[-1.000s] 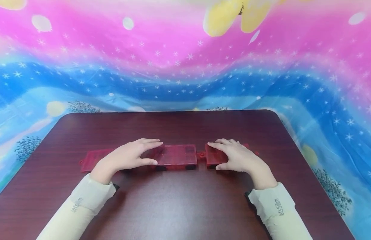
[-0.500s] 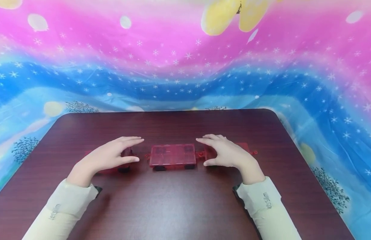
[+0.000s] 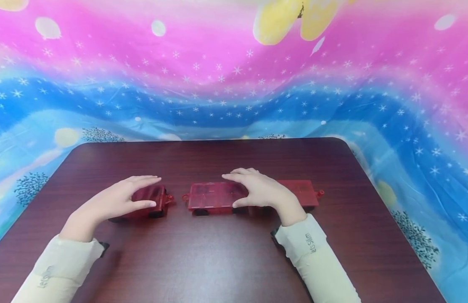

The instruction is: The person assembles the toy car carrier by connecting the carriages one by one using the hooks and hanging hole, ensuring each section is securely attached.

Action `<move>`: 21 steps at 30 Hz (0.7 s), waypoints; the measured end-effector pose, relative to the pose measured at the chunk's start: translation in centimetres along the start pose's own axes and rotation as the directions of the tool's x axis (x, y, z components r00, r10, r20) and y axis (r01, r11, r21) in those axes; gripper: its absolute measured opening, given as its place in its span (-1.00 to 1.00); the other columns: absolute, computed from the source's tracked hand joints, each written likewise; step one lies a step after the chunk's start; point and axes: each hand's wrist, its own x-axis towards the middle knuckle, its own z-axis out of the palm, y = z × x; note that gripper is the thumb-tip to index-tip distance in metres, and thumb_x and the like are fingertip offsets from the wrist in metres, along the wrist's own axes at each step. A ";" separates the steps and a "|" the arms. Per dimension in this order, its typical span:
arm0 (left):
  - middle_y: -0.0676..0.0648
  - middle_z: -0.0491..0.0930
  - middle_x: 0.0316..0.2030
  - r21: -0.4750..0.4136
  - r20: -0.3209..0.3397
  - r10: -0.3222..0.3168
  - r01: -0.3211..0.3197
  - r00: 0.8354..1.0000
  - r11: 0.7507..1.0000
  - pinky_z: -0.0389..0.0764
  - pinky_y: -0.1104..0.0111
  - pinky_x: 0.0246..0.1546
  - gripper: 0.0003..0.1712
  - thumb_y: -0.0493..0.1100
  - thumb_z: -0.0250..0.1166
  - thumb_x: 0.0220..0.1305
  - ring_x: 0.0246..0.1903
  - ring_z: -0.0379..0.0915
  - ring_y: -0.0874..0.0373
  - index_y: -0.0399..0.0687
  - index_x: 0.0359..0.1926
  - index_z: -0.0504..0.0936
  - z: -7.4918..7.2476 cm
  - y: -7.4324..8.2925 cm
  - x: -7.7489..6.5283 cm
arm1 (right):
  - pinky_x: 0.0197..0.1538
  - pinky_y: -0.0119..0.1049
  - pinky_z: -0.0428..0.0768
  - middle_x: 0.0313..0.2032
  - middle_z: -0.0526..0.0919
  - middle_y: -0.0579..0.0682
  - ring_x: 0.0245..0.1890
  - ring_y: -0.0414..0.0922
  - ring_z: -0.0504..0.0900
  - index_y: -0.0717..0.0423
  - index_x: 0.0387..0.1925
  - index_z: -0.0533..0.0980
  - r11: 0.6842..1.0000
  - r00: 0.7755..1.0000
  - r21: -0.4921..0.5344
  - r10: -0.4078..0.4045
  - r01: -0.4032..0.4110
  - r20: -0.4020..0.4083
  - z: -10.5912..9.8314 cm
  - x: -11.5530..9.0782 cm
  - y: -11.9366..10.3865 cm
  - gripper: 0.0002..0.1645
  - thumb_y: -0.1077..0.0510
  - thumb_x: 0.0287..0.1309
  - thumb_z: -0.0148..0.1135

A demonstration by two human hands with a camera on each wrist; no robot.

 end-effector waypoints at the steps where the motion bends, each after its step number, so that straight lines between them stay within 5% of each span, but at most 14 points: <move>1: -0.26 0.38 0.37 0.000 -0.001 -0.002 0.002 1.000 1.000 0.39 -0.13 0.31 -0.16 0.15 0.39 0.20 0.36 0.28 -0.23 -0.05 0.42 0.38 0.0 -0.2 -0.1 | 0.36 0.05 0.44 0.43 0.31 0.00 0.44 0.05 0.25 -0.18 0.48 0.26 1.000 1.000 -0.001 -0.009 0.009 0.003 0.2 0.2 -0.1 -0.04 -0.11 0.07 0.48; 11: -0.26 0.42 0.33 -0.010 0.000 -0.026 0.026 1.000 1.000 0.51 -0.14 0.18 -0.12 0.23 0.41 0.14 0.30 0.33 -0.24 -0.04 0.40 0.41 0.5 -1.0 -1.5 | 0.32 -0.01 0.47 0.41 0.33 -0.04 0.40 0.01 0.29 -0.19 0.46 0.28 0.998 0.997 0.001 -0.063 0.063 0.034 1.6 1.8 -1.6 -0.07 -0.11 0.09 0.46; 21: -0.25 0.42 0.33 0.000 0.023 -0.021 0.021 1.000 1.000 0.61 -0.10 0.05 -0.07 0.15 0.52 0.02 0.25 0.37 -0.24 0.00 0.40 0.41 1.0 -1.2 -1.3 | 0.36 -0.04 0.45 0.43 0.31 -0.01 0.43 -0.01 0.28 -0.19 0.47 0.28 0.998 0.995 -0.011 -0.066 0.067 0.072 2.0 2.5 -2.5 -0.10 -0.07 0.13 0.44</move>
